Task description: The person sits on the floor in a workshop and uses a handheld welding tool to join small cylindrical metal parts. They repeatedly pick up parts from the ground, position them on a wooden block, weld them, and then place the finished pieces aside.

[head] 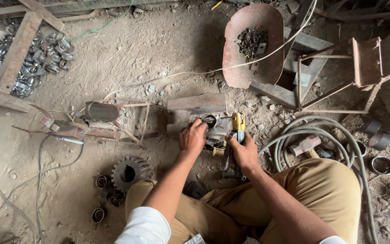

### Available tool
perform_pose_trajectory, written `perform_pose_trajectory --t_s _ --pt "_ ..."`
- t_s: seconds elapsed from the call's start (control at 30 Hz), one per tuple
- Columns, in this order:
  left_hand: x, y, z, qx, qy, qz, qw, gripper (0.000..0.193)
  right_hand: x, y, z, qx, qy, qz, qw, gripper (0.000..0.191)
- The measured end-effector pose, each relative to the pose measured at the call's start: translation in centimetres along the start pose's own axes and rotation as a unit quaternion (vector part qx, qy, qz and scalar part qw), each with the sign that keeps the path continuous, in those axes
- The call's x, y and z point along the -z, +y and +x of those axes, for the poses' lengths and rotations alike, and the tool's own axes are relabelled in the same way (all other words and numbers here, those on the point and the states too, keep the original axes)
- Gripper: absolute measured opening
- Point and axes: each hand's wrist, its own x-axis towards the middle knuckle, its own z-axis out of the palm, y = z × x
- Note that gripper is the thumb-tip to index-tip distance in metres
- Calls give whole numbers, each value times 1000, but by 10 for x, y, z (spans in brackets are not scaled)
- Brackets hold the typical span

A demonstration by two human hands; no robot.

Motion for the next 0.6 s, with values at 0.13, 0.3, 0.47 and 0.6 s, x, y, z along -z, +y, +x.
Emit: perform_pose_trajectory --t_s 0.13,0.3,0.47,0.6 --pt "-6 7 -10 17 57 -7 998 6 -1 0 0 -2 4 -5 1000 41" --pt "-13 12 -19 98 -16 -32 995 18 -2 3 2 -9 -10 -10 1000 43" --pt "-24 13 -19 88 12 -19 996 40 -3 2 0 -4 -6 -23 1000 44" --pt "-25 10 -24 95 38 -43 994 43 -3 -1 -2 -13 -6 -14 1000 45"
